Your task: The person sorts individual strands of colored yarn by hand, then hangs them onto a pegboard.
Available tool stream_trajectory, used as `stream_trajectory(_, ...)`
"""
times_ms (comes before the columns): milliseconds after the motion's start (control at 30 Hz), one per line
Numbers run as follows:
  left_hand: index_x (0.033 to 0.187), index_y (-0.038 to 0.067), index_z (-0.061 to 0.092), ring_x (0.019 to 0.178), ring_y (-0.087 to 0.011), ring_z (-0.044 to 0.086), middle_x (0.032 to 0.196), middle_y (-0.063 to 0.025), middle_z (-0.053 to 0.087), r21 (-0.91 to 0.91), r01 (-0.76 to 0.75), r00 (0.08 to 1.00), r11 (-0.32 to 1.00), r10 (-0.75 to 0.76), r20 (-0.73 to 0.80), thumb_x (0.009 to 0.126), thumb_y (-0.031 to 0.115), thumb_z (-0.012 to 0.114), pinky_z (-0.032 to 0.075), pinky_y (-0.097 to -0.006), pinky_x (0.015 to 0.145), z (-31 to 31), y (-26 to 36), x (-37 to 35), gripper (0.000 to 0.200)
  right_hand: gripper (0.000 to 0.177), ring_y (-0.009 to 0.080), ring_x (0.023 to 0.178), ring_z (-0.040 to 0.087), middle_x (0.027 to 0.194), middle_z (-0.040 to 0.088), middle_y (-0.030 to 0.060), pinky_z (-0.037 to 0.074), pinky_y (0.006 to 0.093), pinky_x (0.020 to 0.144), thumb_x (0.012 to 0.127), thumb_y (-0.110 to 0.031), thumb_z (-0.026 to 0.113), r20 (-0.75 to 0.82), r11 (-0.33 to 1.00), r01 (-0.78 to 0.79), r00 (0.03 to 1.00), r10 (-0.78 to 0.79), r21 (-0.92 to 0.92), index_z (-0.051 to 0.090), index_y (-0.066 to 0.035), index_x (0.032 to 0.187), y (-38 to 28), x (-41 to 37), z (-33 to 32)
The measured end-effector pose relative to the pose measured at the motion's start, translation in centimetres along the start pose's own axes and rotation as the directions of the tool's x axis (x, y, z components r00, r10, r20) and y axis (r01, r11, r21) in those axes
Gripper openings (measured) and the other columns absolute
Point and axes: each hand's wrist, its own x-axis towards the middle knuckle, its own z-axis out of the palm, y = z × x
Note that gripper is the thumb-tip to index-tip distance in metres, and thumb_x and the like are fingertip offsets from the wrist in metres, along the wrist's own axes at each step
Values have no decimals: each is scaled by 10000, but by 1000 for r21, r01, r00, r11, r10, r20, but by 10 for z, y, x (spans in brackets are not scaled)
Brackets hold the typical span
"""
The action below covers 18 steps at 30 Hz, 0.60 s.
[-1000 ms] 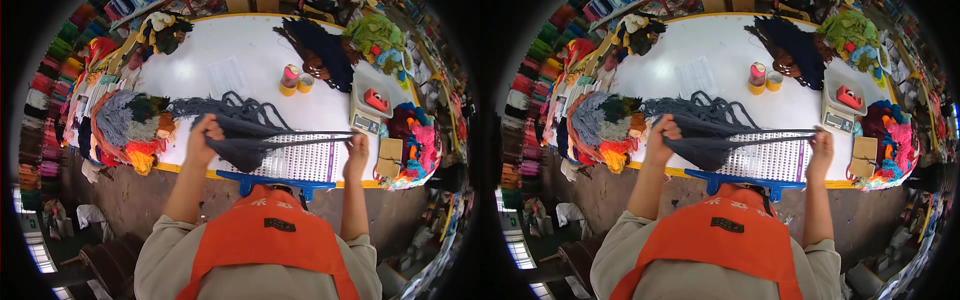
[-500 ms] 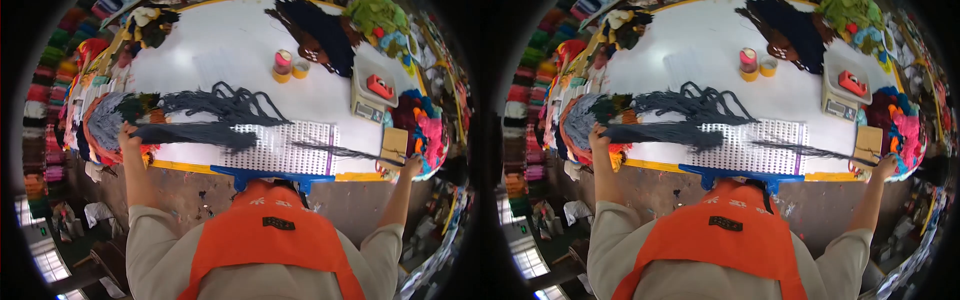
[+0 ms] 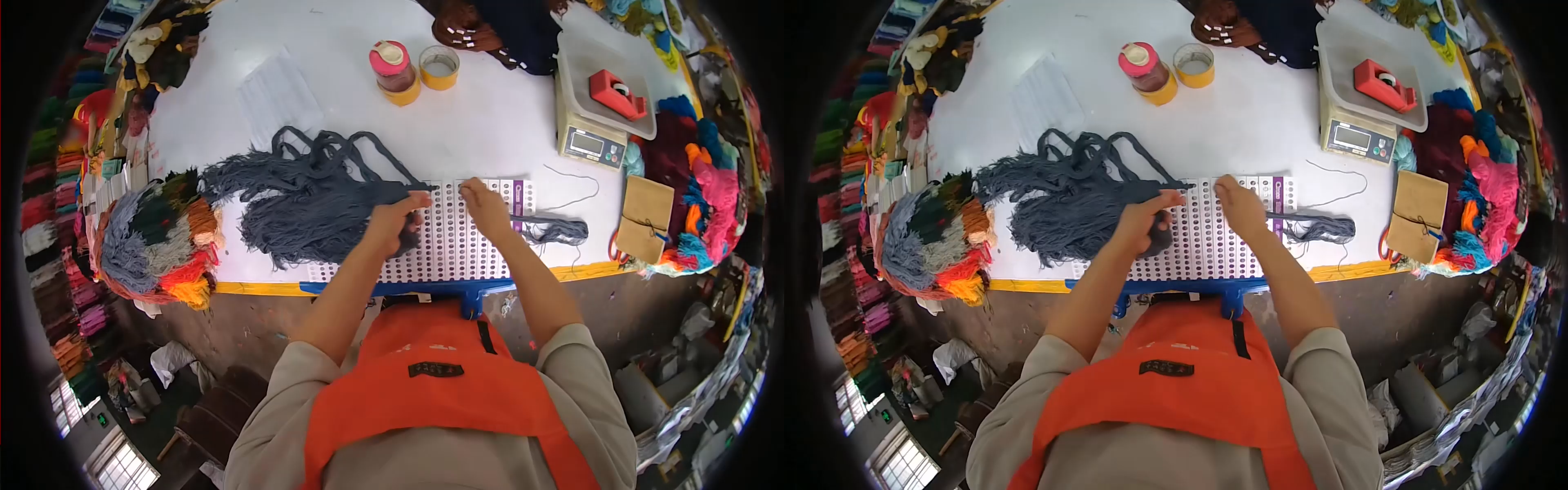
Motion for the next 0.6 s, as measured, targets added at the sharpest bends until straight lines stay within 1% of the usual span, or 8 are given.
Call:
stream_trajectory(67, 896, 23, 718, 593, -150, 640, 828, -70, 708, 112, -39, 995, 993, 49, -88, 880, 183, 654, 428, -250, 501, 23, -13, 29, 174, 176, 375, 705, 655, 756, 662, 170, 506, 451, 631, 983, -279, 527, -9, 997, 65, 998, -64, 49, 586, -126, 1048, 1, 12, 14)
stream_trajectory(233, 774, -20, 683, 601, -195, 659, 685, -107, 666, 390, 50, 961, 919, 61, -269, 870, 173, 653, 496, -319, 581, 32, -45, 78, 217, 155, 361, 701, 659, 751, 660, 150, 504, 434, 621, 996, -258, 505, 67, 997, 69, 995, -67, -27, 580, -134, 1050, 13, 24, 22)
stream_trajectory(300, 967, -8, 687, 512, -114, 570, 790, -55, 665, 646, -332, 901, 688, 434, 0, 938, 155, 620, 444, -248, 486, 23, -64, 92, 179, 150, 352, 694, 661, 750, 662, 144, 504, 426, 617, 995, -251, 509, 84, 999, 49, 995, -51, 20, 572, -132, 1061, 14, 23, 19)
stream_trajectory(333, 967, -8, 687, 512, -114, 570, 790, -55, 665, 647, -327, 903, 689, 430, -1, 938, 155, 620, 444, -248, 486, 22, -67, 95, 179, 146, 343, 687, 663, 749, 663, 138, 504, 418, 613, 994, -243, 513, 91, 997, 34, 995, -40, 66, 564, -130, 1072, 16, 24, 18)
stream_trajectory(400, 995, -4, 685, 534, -93, 563, 753, -44, 641, 704, -487, 809, 517, 571, 140, 962, 120, 589, 448, -233, 500, 22, -70, 97, 160, 148, 326, 667, 662, 736, 661, 131, 506, 410, 610, 991, -229, 521, 68, 994, 60, 995, -66, 93, 554, -121, 1088, 19, 25, 19)
stream_trajectory(467, 1006, 1, 683, 545, -84, 557, 742, -37, 633, 645, -497, 824, 580, 548, 141, 966, 107, 578, 447, -228, 503, 25, -66, 96, 155, 155, 309, 647, 661, 723, 659, 124, 507, 402, 607, 988, -215, 530, 44, 989, 87, 995, -93, 117, 543, -112, 1103, 21, 26, 18)
stream_trajectory(533, 1017, 6, 682, 557, -74, 551, 730, -30, 625, 581, -503, 837, 640, 527, 145, 969, 94, 566, 445, -224, 506, 31, -49, 89, 153, 181, 345, 655, 656, 676, 648, 115, 495, 454, 608, 987, -227, 512, 128, 956, -75, 991, 39, 283, 508, -117, 1131, 16, 30, 11)
stream_trajectory(600, 1026, 8, 677, 570, -65, 539, 717, -23, 613, 419, -193, 981, 887, 158, 116, 971, 99, 564, 437, -229, 501, 37, -31, 81, 155, 189, 331, 644, 653, 673, 646, 104, 496, 438, 605, 983, -214, 517, 161, 946, -80, 987, 30, 314, 516, -107, 1139, 18, 33, 7)
